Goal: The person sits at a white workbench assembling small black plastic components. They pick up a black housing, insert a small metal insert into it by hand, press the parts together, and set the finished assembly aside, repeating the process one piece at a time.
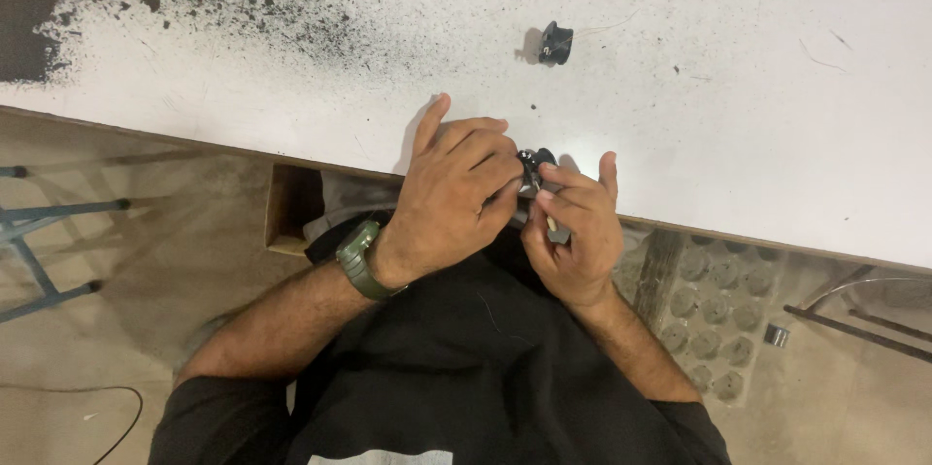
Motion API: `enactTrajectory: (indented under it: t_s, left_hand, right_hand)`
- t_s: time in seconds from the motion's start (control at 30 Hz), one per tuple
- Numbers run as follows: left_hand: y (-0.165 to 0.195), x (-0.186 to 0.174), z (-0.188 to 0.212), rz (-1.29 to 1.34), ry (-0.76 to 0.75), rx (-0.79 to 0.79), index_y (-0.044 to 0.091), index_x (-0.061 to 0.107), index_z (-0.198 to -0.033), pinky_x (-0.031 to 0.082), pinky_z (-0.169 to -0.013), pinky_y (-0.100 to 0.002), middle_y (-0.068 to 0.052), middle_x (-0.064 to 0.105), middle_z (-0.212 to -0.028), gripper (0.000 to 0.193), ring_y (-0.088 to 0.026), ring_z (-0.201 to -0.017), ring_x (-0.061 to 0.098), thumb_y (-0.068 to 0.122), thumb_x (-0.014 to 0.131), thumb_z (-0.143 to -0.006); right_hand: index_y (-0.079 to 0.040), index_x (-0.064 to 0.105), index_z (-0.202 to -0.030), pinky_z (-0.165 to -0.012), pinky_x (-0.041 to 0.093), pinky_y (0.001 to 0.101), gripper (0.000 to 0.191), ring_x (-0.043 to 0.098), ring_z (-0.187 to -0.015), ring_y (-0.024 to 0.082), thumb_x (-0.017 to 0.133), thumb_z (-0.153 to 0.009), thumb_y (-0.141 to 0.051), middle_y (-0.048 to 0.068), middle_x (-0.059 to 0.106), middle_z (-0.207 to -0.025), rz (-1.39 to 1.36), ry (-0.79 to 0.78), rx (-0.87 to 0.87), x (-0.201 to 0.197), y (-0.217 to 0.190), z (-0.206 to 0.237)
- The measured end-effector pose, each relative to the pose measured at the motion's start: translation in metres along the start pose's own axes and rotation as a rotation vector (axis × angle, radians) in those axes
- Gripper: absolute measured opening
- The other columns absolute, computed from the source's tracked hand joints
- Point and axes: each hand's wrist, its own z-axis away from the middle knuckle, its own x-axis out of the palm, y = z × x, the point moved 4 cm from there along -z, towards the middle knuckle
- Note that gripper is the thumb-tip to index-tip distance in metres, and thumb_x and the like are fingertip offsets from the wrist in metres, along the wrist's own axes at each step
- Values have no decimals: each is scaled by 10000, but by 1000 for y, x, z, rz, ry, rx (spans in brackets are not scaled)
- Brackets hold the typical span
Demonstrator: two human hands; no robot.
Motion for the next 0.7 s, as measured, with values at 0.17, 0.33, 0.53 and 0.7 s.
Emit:
enactTrajectory:
  t_s: [0.17, 0.33, 0.53, 0.7]
  left_hand:
    - [-2, 1, 2, 9, -7, 4, 104, 709, -975, 198, -1253, -610, -30, 654, -1108, 69, -247, -1286, 578, 108, 720, -907]
    - [-3, -4, 1, 15, -41, -43, 105, 688, -959, 216, -1259, -597, -26, 663, -1094, 94, -248, -1297, 588, 101, 721, -872]
    - [-4, -11, -11, 92, -56, -142, 24, 647, -1236, 233, -1219, -597, -1, 656, -997, 436, -212, -1088, 611, 173, 765, -844]
    - [-4, -17, -24, -19, -65, -84, 124, 718, -1033, 285, -1202, -567, -25, 641, -1108, 156, -233, -1144, 576, 161, 772, -891]
  right_hand:
    - [-68, 609, -1108, -1297, 268, 563, 359, 701, -1138, 268, 754, -852, 138, 93, 655, -1020, 73, -37, -9, -1, -3, -5]
    - [-76, 627, -1112, -1305, 261, 580, 352, 696, -1149, 247, 755, -863, 137, 56, 666, -1025, 29, -69, -7, -6, -6, -13]
    - [-109, 722, -1132, -1323, 169, 641, 311, 645, -1232, 277, 733, -867, 51, 53, 588, -997, 155, 28, 61, -28, -5, -25]
    - [-106, 744, -1172, -1258, 94, 655, 386, 513, -1318, 321, 880, -829, -216, 74, 588, -1094, 325, -149, 137, -18, 2, -33]
